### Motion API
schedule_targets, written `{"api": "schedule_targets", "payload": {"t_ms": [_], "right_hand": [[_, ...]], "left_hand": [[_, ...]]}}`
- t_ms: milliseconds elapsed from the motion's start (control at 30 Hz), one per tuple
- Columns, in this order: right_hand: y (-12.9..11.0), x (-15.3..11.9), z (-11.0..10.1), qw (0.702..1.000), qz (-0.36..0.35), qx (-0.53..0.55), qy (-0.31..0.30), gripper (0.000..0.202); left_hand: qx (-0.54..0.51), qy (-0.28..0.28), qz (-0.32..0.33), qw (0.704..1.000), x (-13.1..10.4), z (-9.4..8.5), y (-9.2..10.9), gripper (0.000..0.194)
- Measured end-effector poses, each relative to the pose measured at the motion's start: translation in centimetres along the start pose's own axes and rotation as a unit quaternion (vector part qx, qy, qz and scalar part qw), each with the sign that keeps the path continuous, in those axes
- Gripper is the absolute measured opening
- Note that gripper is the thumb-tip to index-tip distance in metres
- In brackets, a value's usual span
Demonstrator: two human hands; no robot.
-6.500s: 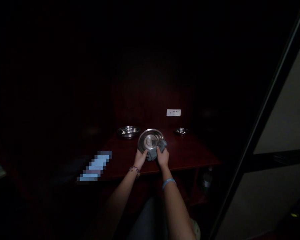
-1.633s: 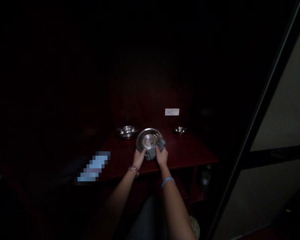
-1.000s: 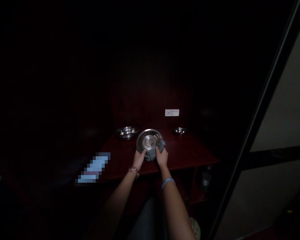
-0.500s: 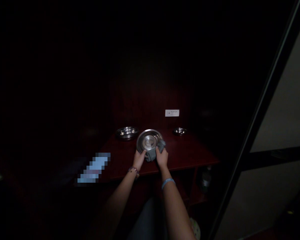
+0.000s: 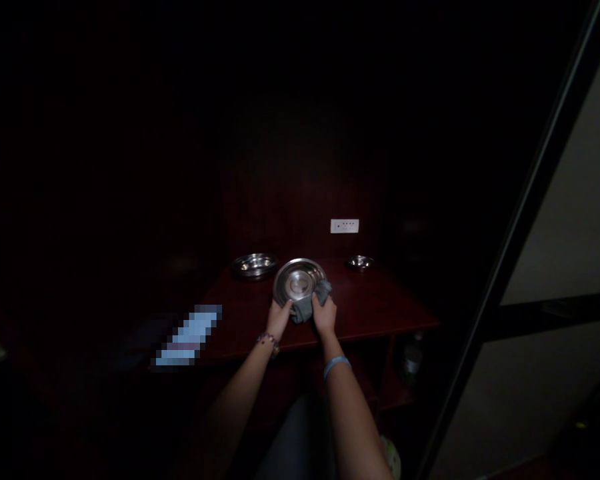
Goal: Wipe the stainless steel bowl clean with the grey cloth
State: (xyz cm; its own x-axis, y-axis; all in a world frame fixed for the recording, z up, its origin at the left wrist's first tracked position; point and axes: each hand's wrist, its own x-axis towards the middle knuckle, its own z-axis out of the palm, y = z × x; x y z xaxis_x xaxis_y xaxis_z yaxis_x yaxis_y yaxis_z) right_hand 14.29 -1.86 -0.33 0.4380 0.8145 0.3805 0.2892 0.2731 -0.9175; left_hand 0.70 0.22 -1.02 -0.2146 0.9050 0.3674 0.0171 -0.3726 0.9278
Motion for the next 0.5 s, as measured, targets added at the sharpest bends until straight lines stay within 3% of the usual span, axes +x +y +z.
{"api": "schedule_targets", "payload": {"t_ms": [500], "right_hand": [[0.33,0.06,0.12,1.000,-0.015,0.000,0.015,0.036]], "left_hand": [[0.009,-0.001,0.017,1.000,0.11,0.01,-0.25,0.040]]}}
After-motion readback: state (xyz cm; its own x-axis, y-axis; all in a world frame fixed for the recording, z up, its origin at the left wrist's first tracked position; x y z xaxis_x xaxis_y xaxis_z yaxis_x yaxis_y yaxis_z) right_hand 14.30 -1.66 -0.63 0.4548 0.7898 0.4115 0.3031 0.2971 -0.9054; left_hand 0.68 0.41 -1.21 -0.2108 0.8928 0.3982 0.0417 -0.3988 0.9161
